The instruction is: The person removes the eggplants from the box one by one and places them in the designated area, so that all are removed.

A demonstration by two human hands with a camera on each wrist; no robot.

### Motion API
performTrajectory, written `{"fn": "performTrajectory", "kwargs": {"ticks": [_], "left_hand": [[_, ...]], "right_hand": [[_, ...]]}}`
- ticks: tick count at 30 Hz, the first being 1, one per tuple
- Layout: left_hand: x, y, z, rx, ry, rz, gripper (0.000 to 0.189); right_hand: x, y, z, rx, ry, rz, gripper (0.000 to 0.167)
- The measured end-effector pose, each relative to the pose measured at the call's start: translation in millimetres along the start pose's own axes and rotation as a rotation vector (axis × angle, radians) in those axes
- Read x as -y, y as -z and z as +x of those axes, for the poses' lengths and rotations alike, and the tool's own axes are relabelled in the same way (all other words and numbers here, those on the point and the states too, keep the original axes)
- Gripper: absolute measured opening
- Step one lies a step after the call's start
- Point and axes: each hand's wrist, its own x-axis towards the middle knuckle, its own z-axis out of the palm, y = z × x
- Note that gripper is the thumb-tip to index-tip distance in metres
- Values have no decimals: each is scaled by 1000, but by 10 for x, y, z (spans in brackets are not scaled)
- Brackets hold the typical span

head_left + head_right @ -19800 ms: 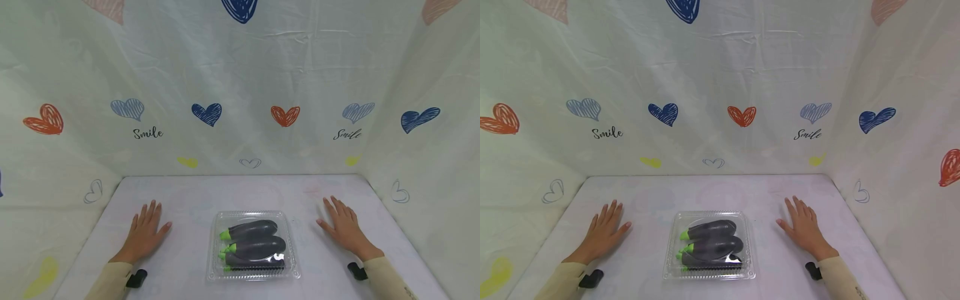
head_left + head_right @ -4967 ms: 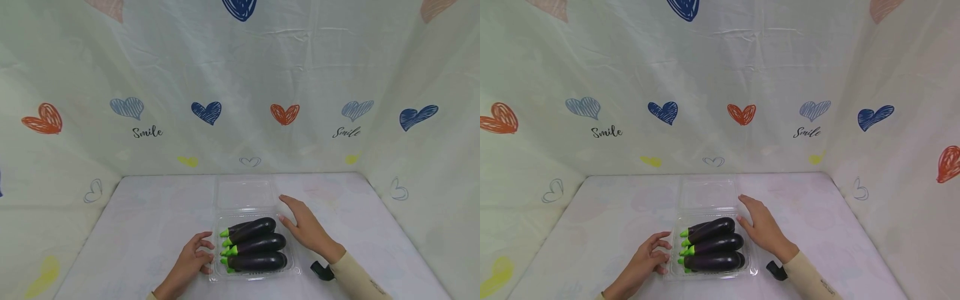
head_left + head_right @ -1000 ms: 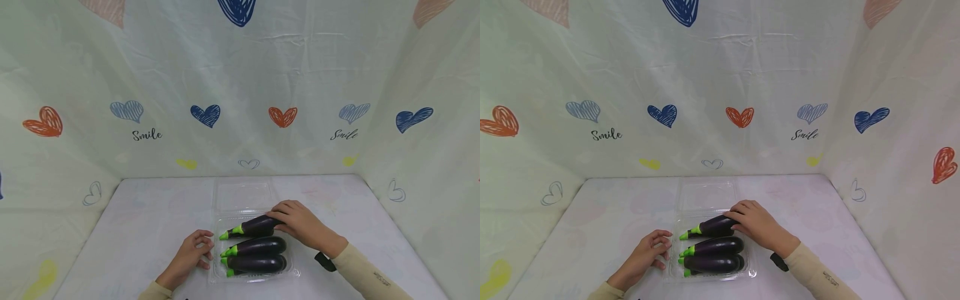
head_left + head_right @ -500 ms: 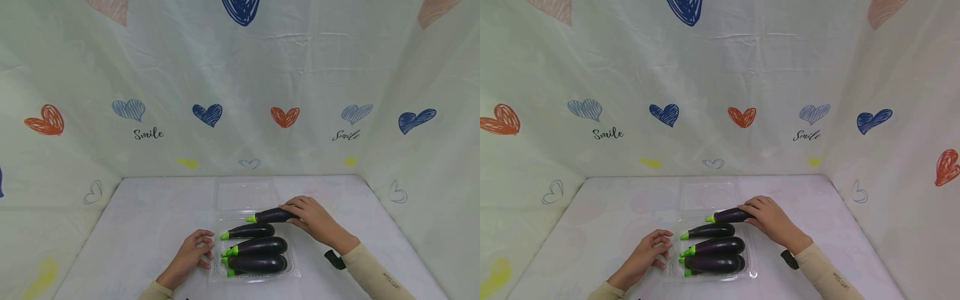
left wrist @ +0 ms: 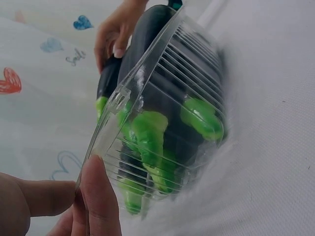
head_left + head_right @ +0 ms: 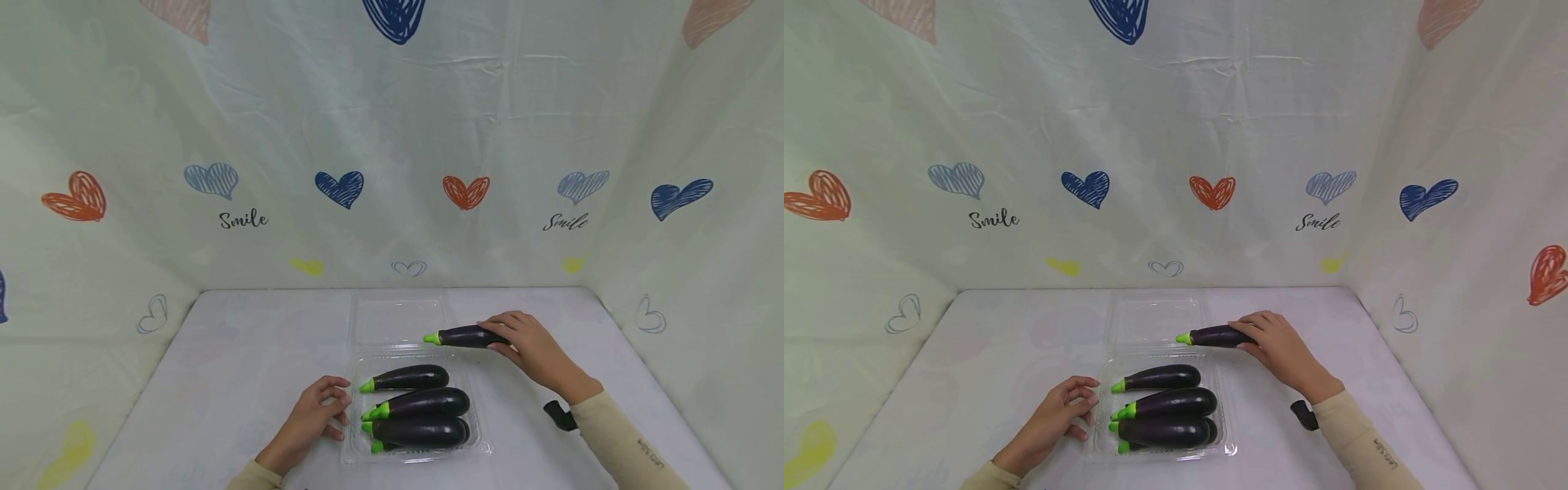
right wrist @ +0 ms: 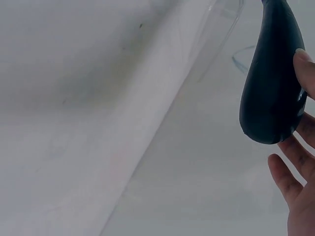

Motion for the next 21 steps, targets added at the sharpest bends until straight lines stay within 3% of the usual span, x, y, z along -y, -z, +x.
{"fn": "performTrajectory", "kwargs": {"ticks": [21], "left_hand": [[23, 2, 14, 1, -2, -2, 37]], "right_hand": [[-423, -124, -189, -17, -169, 24, 45]]}}
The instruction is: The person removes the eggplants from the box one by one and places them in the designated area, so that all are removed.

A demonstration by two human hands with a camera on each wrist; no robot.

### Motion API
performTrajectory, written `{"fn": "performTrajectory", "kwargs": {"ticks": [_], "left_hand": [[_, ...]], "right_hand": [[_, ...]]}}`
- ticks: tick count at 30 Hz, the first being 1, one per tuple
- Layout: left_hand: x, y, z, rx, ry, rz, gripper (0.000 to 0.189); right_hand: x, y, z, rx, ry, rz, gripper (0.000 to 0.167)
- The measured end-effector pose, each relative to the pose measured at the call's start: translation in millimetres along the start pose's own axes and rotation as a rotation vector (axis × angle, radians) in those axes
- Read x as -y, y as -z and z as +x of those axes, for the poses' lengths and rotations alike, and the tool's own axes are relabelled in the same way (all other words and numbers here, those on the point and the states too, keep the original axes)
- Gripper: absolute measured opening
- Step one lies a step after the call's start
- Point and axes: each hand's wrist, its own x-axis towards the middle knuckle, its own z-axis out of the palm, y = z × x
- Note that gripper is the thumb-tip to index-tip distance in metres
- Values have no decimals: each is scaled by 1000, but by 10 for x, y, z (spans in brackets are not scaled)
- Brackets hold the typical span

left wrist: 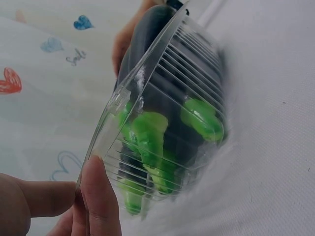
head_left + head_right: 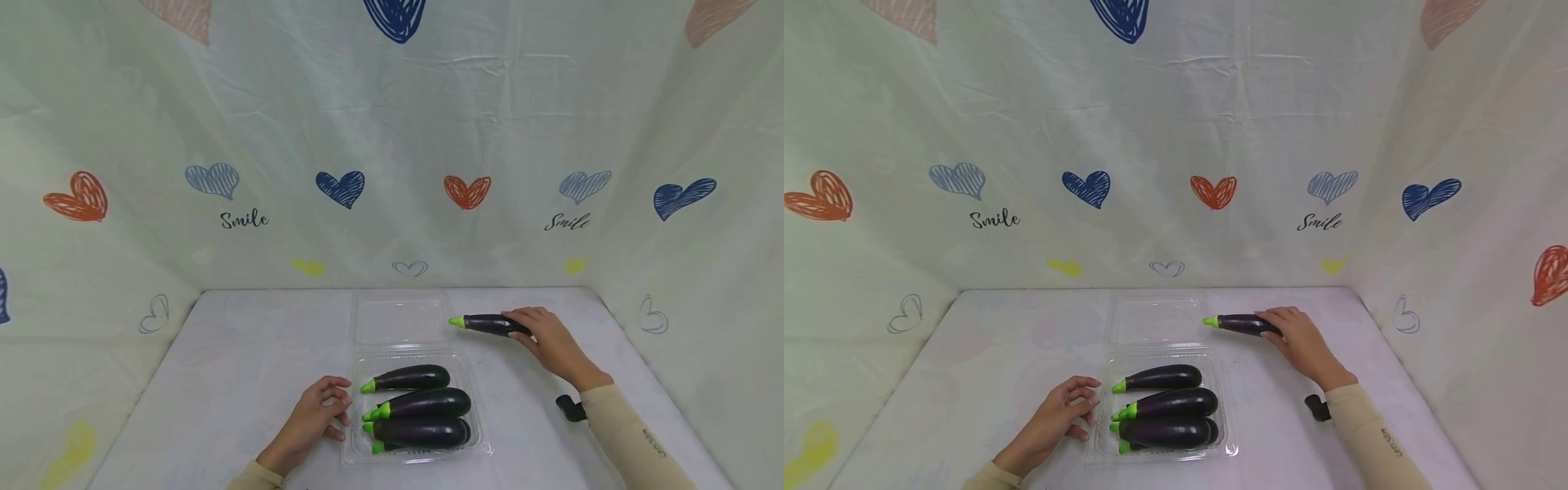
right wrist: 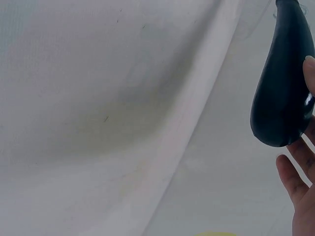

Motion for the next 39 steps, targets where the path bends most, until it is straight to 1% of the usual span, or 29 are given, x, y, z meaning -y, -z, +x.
{"fn": "performTrajectory", "kwargs": {"ticks": [5, 10, 13, 18, 23, 28, 33, 39], "left_hand": [[5, 6, -4, 15, -9, -12, 38], [2, 7, -9, 24, -19, -19, 37], [-6, 7, -14, 24, -18, -20, 37], [-12, 6, -16, 26, -19, -21, 37], [-12, 6, -23, 29, -18, -23, 36], [-9, 5, -28, 29, -20, -26, 36], [-3, -2, -26, 9, -9, -13, 36], [11, -8, -6, -10, 8, -3, 35]], "right_hand": [[-70, -26, -13, -4, -51, -2, 43], [-136, -78, -41, 9, -97, -12, 43], [-170, -112, -50, 32, -112, -20, 42], [-213, -181, -60, 95, -141, -15, 39], [-237, -238, -57, 141, -149, -9, 39], [-237, -259, -30, 158, -146, -13, 39], [-236, -257, 7, 172, -148, -9, 40], [-241, -262, 42, 193, -170, 0, 40]]}}
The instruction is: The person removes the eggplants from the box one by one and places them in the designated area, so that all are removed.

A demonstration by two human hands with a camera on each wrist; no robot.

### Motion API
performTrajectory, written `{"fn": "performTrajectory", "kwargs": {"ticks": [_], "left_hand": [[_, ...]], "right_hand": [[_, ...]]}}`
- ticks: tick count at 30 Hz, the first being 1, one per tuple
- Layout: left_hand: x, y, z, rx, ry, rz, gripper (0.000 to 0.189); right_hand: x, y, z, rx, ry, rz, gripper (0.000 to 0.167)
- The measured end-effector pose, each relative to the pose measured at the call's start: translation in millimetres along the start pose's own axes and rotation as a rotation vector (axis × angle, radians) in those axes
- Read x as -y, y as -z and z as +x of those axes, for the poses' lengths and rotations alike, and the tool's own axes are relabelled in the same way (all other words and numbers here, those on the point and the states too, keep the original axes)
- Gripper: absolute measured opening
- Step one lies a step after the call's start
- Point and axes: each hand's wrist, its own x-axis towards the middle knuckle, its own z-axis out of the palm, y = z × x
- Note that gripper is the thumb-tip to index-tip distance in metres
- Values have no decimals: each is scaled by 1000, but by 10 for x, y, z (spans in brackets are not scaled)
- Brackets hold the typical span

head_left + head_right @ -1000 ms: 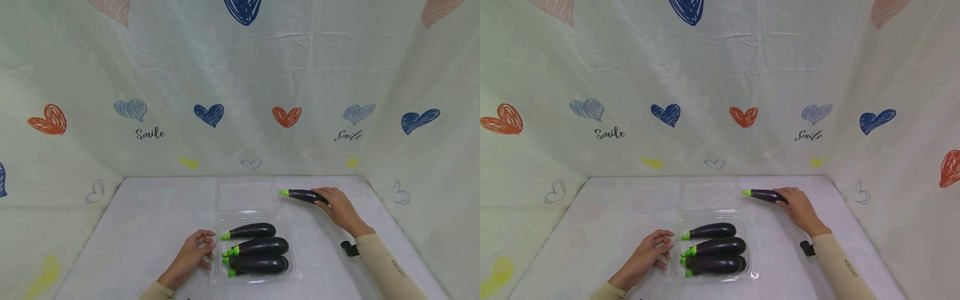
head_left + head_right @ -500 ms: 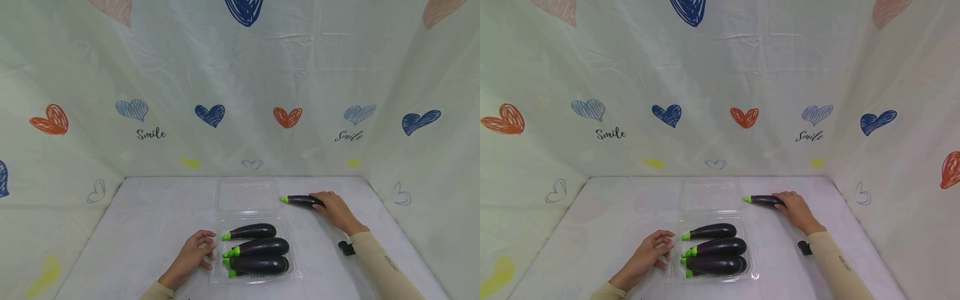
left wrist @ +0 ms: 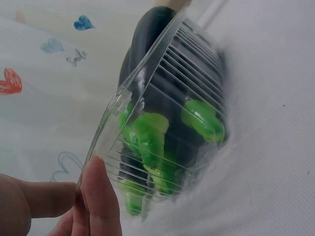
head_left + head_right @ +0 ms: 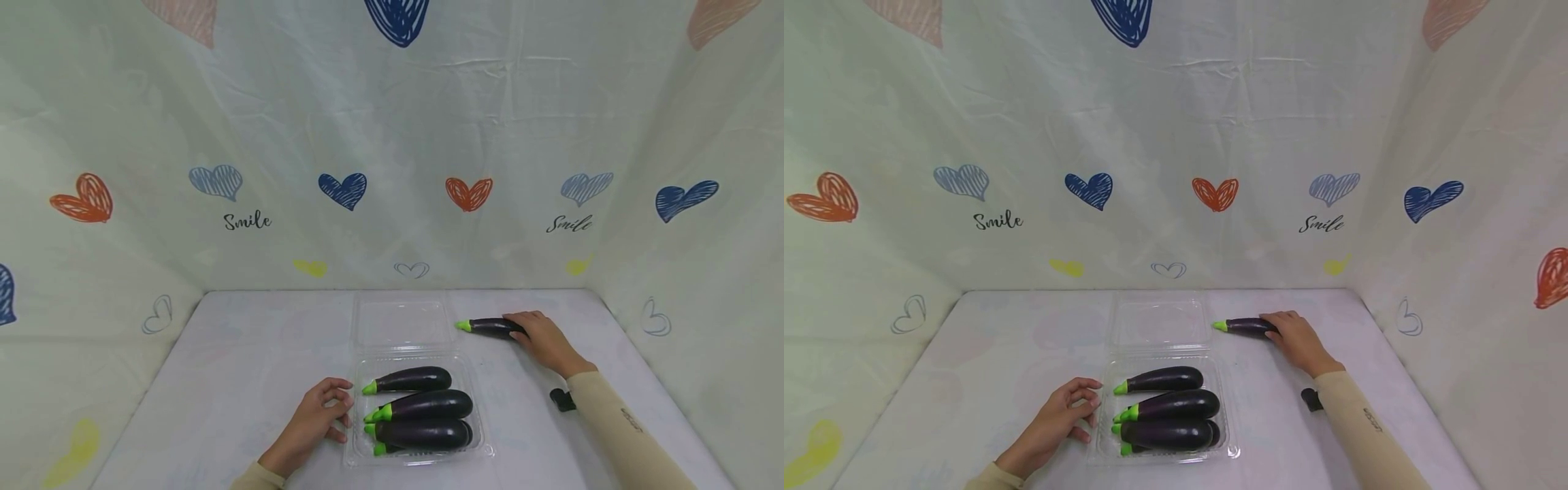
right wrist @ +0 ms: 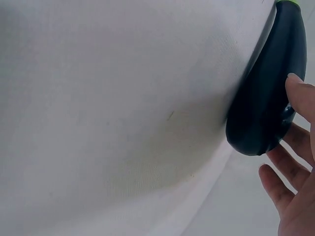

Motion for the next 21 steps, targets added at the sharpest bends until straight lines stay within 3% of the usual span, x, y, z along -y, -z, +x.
{"fn": "performTrajectory", "kwargs": {"ticks": [21], "left_hand": [[-6, -7, -8, 2, -7, -8, 36]], "right_hand": [[-8, -107, 149, -101, -44, -89, 39]]}}
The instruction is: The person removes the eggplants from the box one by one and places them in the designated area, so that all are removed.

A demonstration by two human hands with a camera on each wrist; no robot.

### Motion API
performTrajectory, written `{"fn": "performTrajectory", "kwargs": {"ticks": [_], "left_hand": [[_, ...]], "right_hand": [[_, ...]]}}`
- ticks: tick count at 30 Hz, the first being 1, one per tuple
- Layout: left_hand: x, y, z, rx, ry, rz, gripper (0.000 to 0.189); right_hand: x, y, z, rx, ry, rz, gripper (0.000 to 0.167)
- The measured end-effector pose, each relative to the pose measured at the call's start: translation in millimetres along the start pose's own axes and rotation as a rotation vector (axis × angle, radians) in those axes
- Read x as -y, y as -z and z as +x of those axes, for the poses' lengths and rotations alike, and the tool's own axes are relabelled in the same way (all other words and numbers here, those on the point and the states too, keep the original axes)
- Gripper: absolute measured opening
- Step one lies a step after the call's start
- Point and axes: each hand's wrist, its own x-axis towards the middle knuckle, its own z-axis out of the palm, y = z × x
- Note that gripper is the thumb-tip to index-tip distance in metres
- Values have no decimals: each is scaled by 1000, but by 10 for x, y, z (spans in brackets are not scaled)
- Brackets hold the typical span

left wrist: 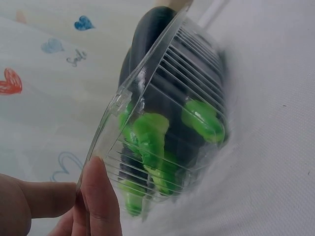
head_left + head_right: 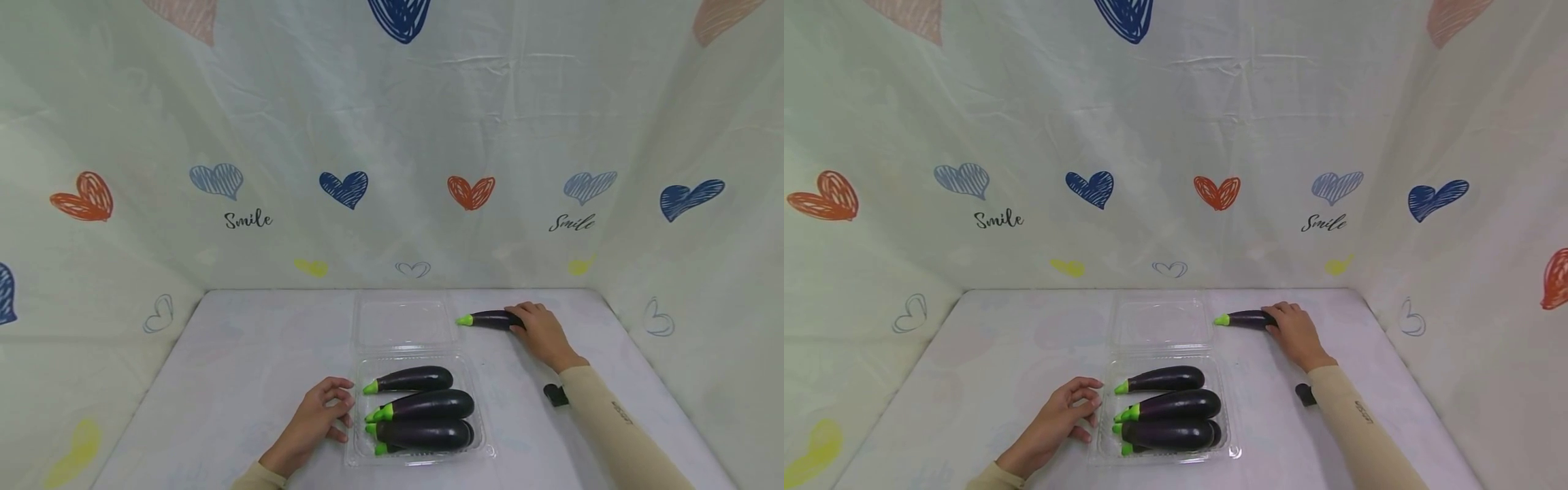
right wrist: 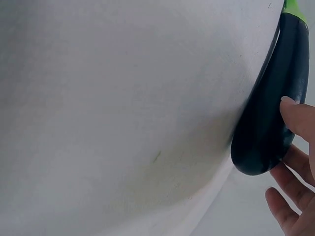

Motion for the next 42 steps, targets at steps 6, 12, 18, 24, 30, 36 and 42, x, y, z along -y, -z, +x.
{"fn": "performTrajectory", "kwargs": {"ticks": [6, 12, 18, 24, 30, 36, 42], "left_hand": [[-7, 4, 9, 6, 2, -4, 36], [11, 9, 31, 9, -3, -9, 36], [12, 10, 32, 22, -8, -13, 35], [8, 3, 27, 20, -5, -11, 35], [13, 5, 20, 31, -8, -16, 36], [4, 11, -3, 32, -16, -19, 36], [17, 18, -1, 29, -11, -15, 36]], "right_hand": [[-18, 9, 55, -6, -16, 3, 37], [-30, -6, 137, -11, -28, 14, 37], [-34, -3, 204, -8, -37, 19, 37], [-8, -11, 219, -22, -42, 20, 37], [85, 12, 175, -28, -64, 30, 42], [299, 152, 96, -76, -8, 38, 46], [601, 309, -1, -115, 100, 62, 48]]}}
